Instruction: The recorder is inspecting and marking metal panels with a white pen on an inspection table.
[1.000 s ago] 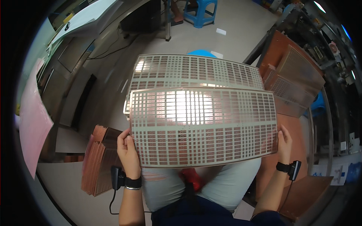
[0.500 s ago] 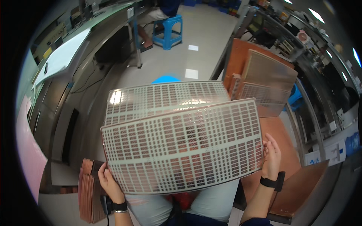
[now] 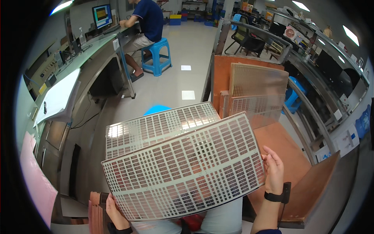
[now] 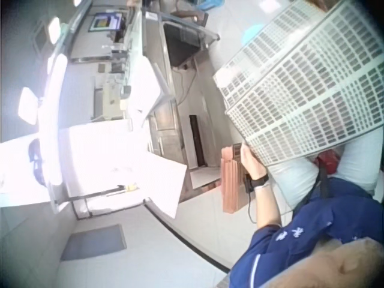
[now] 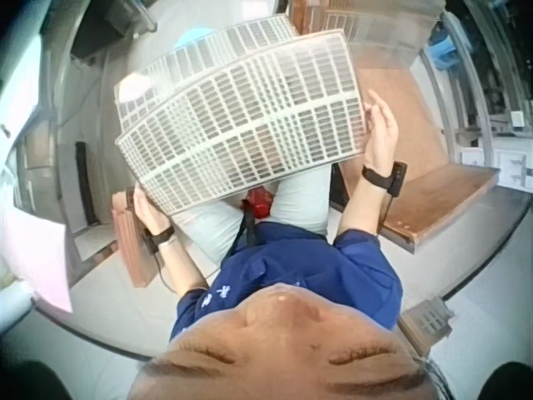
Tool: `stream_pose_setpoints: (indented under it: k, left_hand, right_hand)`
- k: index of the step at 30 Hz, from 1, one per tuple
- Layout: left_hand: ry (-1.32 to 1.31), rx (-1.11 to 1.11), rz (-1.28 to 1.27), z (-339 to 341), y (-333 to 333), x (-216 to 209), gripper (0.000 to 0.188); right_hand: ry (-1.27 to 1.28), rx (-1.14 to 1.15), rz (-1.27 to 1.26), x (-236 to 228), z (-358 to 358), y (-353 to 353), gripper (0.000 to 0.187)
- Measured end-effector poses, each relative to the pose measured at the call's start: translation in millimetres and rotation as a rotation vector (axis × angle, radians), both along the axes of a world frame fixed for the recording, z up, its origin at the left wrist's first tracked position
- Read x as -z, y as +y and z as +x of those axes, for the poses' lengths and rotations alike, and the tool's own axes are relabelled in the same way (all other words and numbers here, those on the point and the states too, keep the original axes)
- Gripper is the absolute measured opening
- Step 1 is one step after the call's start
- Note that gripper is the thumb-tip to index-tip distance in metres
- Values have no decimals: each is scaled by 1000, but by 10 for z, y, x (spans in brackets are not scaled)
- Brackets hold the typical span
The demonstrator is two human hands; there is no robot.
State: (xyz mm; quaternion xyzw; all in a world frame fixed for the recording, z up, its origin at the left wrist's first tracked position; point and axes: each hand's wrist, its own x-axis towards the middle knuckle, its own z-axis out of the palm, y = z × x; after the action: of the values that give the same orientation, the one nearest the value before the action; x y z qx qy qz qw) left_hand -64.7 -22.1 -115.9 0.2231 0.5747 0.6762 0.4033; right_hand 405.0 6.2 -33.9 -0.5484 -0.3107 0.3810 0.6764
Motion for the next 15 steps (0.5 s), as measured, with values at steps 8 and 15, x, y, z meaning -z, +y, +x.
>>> stream_pose_setpoints:
  k: [8, 15]
  left_hand:
    - [-102, 95, 318, -6, -172, -547, 28]
    - [-35, 358, 613, -15, -68, -425, 25]
  right_hand:
    - [-102, -114, 235, 174, 442, 51, 35]
    - [278, -156, 742, 957, 858, 391, 32]
